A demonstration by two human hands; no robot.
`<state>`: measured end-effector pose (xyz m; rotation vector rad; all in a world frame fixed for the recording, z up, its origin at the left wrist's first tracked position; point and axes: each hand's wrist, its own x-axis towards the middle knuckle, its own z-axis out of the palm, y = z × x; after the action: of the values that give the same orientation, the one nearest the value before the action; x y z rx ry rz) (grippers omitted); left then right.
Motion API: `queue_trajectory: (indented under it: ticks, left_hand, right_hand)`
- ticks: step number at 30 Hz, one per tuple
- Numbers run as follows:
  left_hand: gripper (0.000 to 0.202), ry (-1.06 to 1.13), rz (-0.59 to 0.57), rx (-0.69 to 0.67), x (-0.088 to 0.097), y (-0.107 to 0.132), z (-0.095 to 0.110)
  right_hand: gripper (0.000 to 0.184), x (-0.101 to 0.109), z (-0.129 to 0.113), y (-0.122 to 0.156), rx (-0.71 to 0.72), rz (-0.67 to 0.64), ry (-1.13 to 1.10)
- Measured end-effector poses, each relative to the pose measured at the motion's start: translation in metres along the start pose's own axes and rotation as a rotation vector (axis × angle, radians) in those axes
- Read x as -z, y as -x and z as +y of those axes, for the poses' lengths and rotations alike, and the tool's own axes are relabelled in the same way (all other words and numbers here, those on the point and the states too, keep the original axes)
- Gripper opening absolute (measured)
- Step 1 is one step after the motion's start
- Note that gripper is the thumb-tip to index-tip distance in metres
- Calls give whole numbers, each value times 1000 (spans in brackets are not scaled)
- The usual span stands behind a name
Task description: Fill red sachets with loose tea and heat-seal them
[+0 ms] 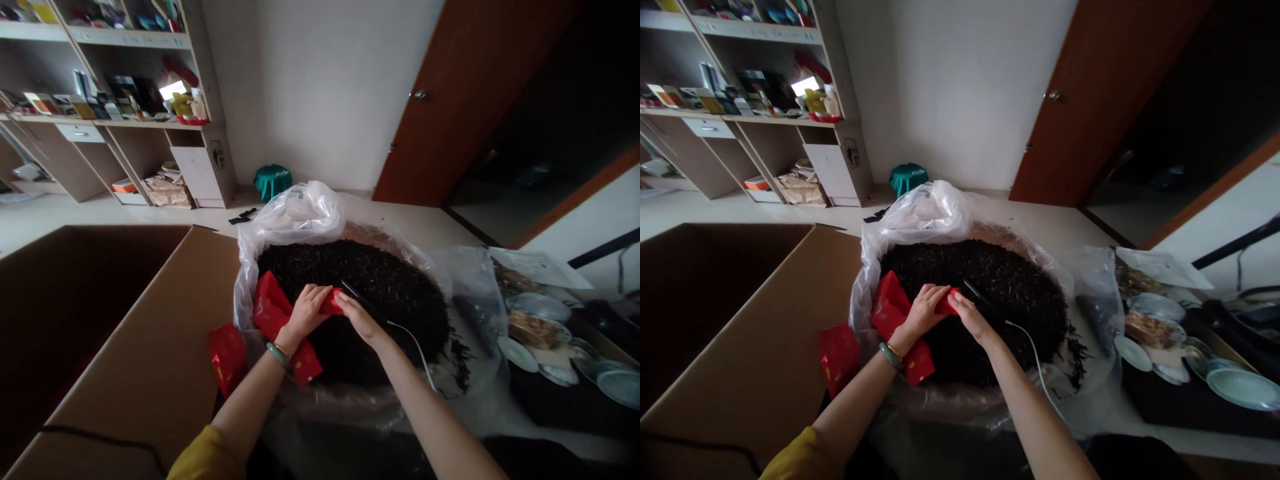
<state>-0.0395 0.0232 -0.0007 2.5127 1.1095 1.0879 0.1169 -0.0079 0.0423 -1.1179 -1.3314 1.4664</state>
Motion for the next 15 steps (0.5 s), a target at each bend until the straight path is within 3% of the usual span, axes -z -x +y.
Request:
queue_trajectory:
  ticks: [5,8,12,13,15]
  left_hand:
    - [54,39,121,48,2,-2,1]
    - [46,64,194,115,2,-3,-1]
    - [41,83,298,216,4,-4,-4]
    - [42,83,312,232,4,-5,-4]
    - [47,87,323,244,5,-4,-5]
  right_hand:
    - [51,-6,-22,4,75,-65,88]
    - [50,-2,-25,4,161,23,132]
    - [44,12,-7,1,127,310,283]
    - [38,13,0,0,95,310,400]
    - [31,12,16,-1,31,166,682]
